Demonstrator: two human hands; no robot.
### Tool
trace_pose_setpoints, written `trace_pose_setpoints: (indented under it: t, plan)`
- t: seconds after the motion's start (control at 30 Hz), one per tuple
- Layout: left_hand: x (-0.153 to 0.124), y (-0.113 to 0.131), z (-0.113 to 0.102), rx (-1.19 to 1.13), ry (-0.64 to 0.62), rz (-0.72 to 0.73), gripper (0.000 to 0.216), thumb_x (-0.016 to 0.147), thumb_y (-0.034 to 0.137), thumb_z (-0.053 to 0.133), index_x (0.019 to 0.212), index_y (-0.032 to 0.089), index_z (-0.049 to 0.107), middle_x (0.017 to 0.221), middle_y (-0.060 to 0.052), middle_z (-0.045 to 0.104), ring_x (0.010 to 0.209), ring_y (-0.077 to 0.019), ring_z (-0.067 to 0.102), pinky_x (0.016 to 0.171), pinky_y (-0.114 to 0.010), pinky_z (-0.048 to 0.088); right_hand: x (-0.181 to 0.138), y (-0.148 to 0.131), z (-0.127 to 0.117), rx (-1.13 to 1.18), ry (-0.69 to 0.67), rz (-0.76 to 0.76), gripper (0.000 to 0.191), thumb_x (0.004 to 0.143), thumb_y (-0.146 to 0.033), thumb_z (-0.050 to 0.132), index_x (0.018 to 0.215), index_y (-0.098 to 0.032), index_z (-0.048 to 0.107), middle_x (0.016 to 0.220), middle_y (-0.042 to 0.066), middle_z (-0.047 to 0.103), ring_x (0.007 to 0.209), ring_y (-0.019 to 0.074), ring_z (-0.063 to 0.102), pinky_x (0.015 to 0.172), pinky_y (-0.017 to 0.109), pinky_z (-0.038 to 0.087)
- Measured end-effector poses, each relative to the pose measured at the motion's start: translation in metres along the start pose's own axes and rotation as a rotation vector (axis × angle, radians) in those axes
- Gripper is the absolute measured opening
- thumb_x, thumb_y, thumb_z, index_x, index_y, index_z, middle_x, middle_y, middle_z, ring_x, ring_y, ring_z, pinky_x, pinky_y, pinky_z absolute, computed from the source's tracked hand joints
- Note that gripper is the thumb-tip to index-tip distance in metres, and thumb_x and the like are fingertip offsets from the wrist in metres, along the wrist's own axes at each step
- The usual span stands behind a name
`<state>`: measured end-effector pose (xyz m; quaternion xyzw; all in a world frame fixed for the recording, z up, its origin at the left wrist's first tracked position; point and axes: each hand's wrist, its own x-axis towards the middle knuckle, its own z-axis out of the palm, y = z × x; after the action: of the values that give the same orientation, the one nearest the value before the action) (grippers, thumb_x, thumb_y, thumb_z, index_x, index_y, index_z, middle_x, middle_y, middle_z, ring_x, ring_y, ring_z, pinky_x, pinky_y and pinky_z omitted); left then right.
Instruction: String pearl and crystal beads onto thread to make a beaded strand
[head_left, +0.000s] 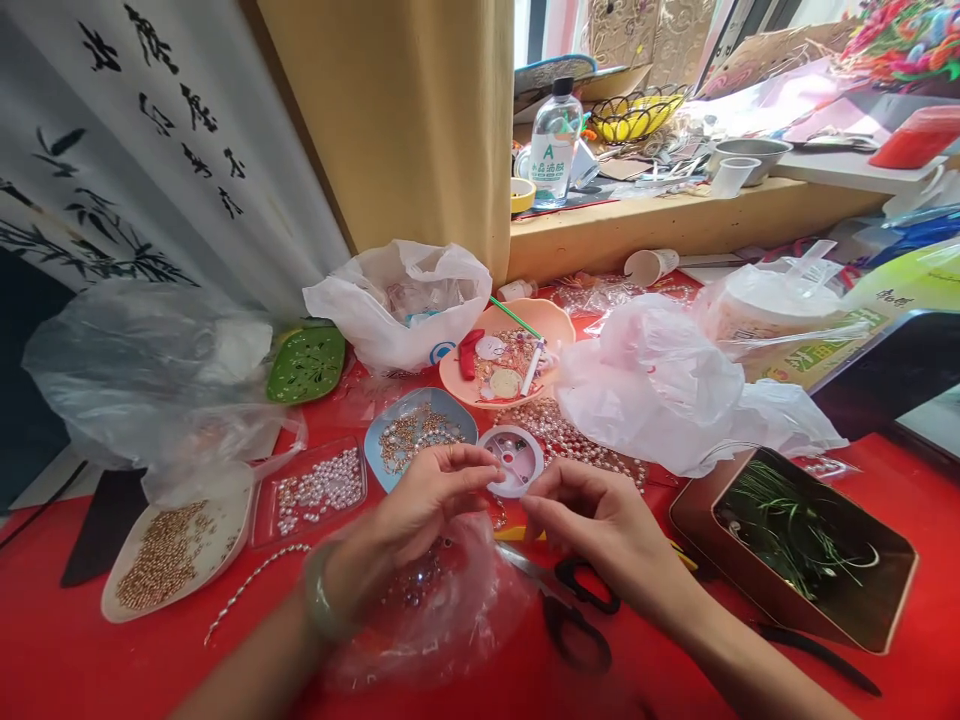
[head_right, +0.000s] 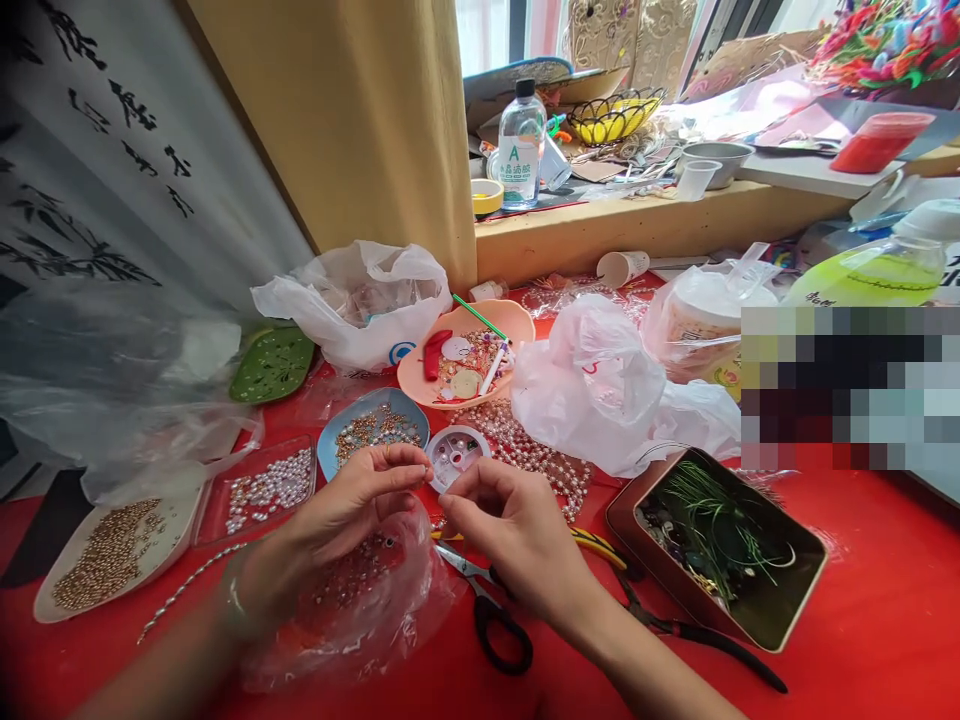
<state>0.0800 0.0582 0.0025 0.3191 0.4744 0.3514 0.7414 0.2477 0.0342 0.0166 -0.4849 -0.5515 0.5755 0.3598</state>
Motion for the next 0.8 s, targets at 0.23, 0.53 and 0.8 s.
trace_pose_setpoints:
  t: [0.23, 0.53, 0.8]
  plan:
    - [0.0017, -0.0028, 0.0002, -0.044, -0.041, 0.006, 0.020, 0.057, 0.019, 0.077, 0.070, 0.011, 0.064, 0.069, -0.002, 0.062, 0.058, -0.0065, 0.054, 0.055, -0.018, 0.041, 0.0013, 0.0042, 0.0048, -0.061, 0.023, -0.002, 0.016, 0.074, -0.026, 0.051, 0.061, -0.015, 0.051, 0.054, -0.001, 0.055, 0.047, 0.0075, 0.046, 0.044, 0.018, 0.035]
    - [0.0021, -0.0037, 0.0009, -0.024, -0.045, -0.013, 0.018, 0.056, 0.018, 0.077, 0.068, 0.012, 0.066, 0.067, -0.001, 0.062, 0.058, -0.0069, 0.054, 0.054, -0.018, 0.041, 0.0009, 0.0083, 0.0058, -0.132, 0.050, -0.036, 0.016, 0.073, -0.025, 0.049, 0.059, -0.016, 0.049, 0.052, -0.002, 0.052, 0.047, 0.0087, 0.046, 0.044, 0.019, 0.035]
    - [0.0031, -0.0074, -0.0011, -0.089, -0.105, -0.014, 0.015, 0.058, 0.018, 0.076, 0.067, 0.012, 0.066, 0.069, -0.001, 0.064, 0.060, -0.0066, 0.055, 0.053, -0.016, 0.041, 0.0014, 0.0096, 0.0073, -0.182, 0.069, -0.080, 0.016, 0.074, -0.023, 0.047, 0.060, -0.016, 0.049, 0.053, -0.002, 0.049, 0.048, 0.0083, 0.041, 0.044, 0.019, 0.032]
